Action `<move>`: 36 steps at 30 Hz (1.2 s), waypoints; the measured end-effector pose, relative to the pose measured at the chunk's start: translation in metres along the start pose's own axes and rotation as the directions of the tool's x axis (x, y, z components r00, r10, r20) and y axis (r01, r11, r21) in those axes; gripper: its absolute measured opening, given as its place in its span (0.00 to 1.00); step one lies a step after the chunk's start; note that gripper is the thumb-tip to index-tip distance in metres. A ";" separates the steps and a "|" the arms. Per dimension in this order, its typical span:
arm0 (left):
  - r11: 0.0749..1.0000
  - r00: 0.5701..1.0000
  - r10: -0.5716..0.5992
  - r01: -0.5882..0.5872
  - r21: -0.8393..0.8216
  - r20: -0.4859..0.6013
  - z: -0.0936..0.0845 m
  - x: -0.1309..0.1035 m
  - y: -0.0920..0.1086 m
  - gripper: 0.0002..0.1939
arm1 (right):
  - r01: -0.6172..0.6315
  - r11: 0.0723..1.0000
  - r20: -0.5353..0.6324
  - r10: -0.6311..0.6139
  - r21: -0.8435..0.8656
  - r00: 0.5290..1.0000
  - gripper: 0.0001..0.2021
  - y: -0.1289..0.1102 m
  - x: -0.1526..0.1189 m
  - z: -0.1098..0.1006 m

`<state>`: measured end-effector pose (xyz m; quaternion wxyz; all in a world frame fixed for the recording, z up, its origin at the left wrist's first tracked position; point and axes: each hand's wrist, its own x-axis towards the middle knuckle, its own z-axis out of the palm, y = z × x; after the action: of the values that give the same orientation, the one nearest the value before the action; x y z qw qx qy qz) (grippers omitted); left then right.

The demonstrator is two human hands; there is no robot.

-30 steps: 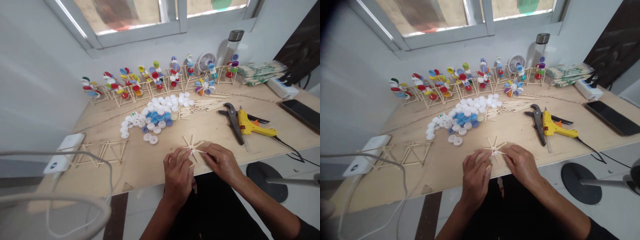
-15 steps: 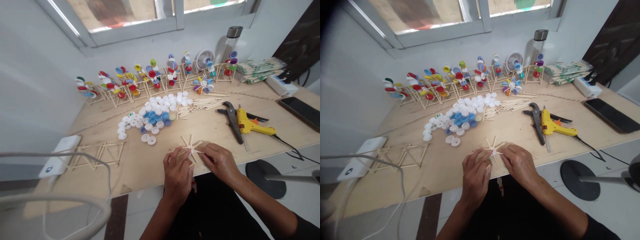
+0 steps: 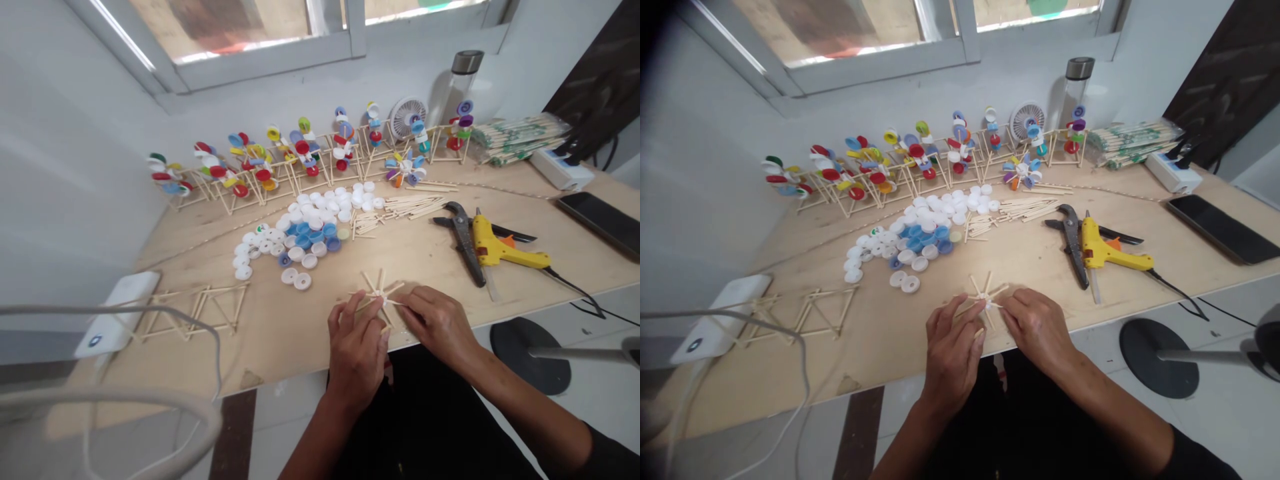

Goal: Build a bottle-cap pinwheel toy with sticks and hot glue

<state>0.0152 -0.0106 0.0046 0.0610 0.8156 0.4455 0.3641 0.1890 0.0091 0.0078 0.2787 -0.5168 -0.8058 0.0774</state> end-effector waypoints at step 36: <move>0.170 0.617 -0.706 0.624 -0.762 0.348 -0.007 -0.005 0.050 0.22 | 0.064 0.955 -0.188 -0.010 0.288 0.982 0.13 -0.059 -0.022 -0.008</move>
<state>0.0432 -0.0463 0.0281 0.5734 0.3842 0.5251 0.4979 0.1533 -0.0383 0.0314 0.4271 -0.4594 -0.7656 0.1425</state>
